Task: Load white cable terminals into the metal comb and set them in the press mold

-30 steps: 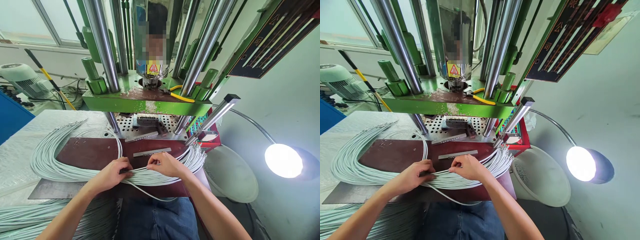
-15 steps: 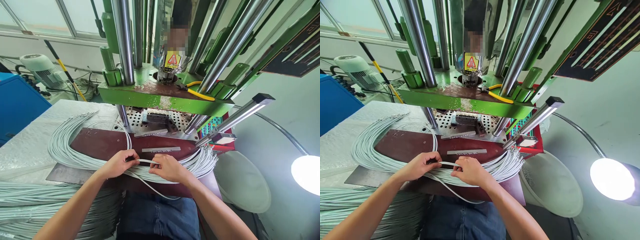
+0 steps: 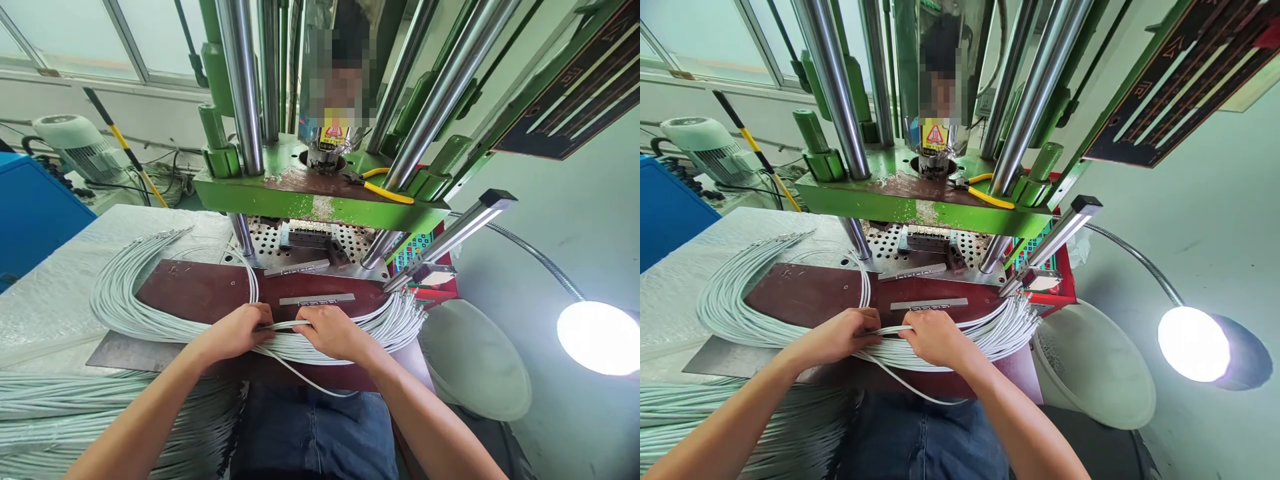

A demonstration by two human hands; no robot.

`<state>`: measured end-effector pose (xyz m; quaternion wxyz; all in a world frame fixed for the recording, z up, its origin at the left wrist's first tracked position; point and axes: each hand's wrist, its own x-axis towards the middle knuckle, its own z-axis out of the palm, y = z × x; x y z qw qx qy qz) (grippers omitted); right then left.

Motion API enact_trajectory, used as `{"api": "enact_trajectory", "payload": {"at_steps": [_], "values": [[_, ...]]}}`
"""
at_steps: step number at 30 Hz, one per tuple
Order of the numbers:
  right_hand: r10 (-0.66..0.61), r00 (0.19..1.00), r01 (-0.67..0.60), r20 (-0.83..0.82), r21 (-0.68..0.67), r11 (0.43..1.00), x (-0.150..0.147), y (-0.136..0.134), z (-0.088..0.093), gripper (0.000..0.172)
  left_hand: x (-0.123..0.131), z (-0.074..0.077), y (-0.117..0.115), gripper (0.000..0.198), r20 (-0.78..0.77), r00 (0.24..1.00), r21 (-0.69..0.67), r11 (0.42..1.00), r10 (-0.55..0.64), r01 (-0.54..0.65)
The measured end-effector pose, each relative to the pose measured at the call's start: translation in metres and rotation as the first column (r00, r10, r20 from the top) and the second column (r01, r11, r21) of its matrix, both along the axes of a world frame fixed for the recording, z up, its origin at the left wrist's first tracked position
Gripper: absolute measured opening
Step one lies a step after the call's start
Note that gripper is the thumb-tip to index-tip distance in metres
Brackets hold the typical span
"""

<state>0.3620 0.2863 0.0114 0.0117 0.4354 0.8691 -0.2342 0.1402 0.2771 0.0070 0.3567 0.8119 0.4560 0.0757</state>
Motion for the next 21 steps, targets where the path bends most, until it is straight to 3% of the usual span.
{"api": "enact_trajectory", "payload": {"at_steps": [6,10,15,18,21], "values": [[0.017,0.996,-0.023,-0.090,-0.067,0.997,-0.002,-0.001,-0.015,0.024,-0.005,-0.014,-0.002,0.023,0.101,0.995,0.031,0.999,0.013,-0.016],[-0.052,0.994,0.038,-0.097,-0.138,0.990,-0.009,-0.001,-0.018,0.025,-0.009,-0.016,-0.001,0.026,0.202,0.979,-0.002,0.999,0.040,-0.041],[-0.095,0.990,0.067,-0.101,-0.250,0.966,-0.016,0.002,-0.013,0.025,-0.008,-0.016,-0.001,0.022,0.190,0.982,0.009,1.000,0.017,-0.019],[-0.094,0.988,0.068,-0.121,-0.209,0.976,-0.021,0.000,-0.007,0.024,-0.007,-0.015,-0.004,0.022,0.164,0.986,0.020,0.999,0.021,-0.025],[-0.084,0.983,0.059,-0.166,-0.148,0.987,-0.023,-0.003,0.003,0.025,-0.011,-0.012,-0.009,0.025,0.247,0.968,0.003,0.999,0.047,-0.049]]}}
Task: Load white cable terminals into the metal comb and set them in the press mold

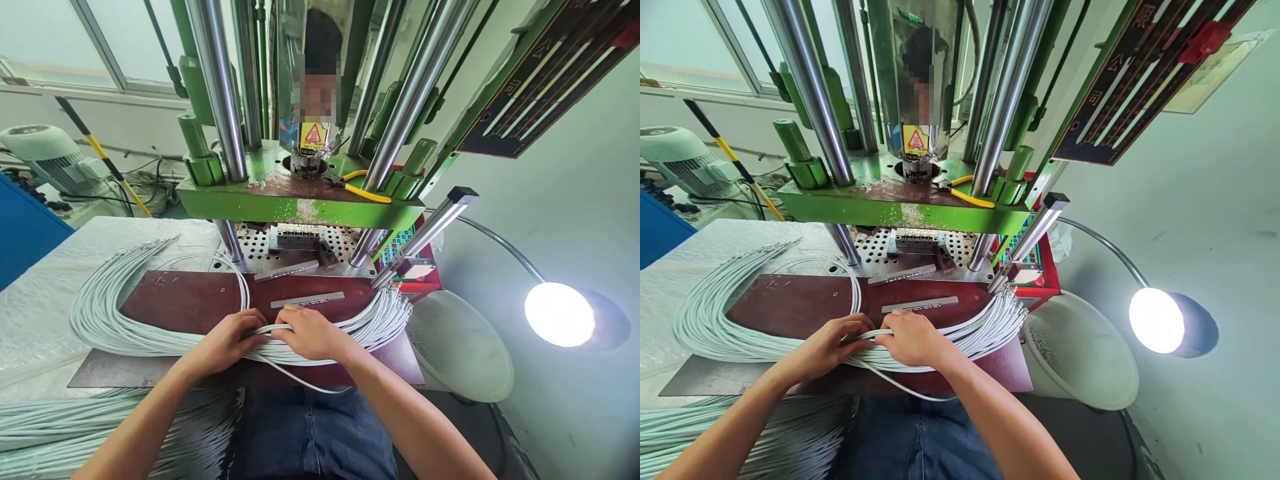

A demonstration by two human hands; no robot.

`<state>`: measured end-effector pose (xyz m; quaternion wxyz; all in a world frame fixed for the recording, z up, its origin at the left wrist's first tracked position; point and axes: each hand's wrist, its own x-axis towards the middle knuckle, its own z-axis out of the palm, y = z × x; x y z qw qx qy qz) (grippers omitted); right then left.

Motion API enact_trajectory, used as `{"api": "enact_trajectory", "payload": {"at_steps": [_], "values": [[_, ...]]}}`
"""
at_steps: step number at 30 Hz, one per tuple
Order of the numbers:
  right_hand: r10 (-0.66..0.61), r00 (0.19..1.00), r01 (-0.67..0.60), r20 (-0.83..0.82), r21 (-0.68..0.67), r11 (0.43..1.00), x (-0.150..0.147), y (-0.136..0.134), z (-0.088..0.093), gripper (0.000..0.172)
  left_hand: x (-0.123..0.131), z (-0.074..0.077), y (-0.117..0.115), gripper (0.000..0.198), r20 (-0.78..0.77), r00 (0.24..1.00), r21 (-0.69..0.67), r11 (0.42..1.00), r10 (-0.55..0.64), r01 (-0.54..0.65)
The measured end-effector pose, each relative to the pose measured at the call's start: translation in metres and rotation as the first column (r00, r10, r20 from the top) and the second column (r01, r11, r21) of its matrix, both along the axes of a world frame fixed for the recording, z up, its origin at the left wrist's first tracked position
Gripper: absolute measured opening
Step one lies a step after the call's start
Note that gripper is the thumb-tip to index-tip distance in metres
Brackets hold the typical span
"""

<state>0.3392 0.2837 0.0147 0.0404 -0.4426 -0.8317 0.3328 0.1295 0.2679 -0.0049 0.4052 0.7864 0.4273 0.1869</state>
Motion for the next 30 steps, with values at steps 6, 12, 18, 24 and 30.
{"api": "enact_trajectory", "payload": {"at_steps": [6,12,18,24,30], "values": [[0.017,0.999,-0.012,0.040,-0.138,0.990,0.044,0.010,0.003,0.031,-0.003,0.000,-0.007,0.028,0.035,0.998,0.019,0.999,0.048,-0.048],[-0.152,0.983,0.146,0.100,0.061,0.987,0.073,-0.014,0.030,0.020,0.013,-0.021,-0.006,0.027,-0.178,0.964,0.317,0.939,0.198,-0.135],[-0.151,0.959,0.091,0.241,0.243,0.966,0.085,-0.020,0.067,0.020,0.008,-0.026,-0.005,0.029,-0.076,0.984,0.412,0.904,0.162,-0.117],[-0.213,0.965,0.183,0.153,0.188,0.965,0.137,-0.022,0.068,0.018,0.015,-0.025,-0.006,0.035,-0.129,0.972,0.526,0.845,0.198,-0.102],[-0.164,0.983,0.182,-0.087,0.292,0.939,0.145,-0.056,0.103,0.022,0.040,-0.009,-0.005,0.040,-0.080,0.982,0.548,0.830,0.172,-0.101]]}}
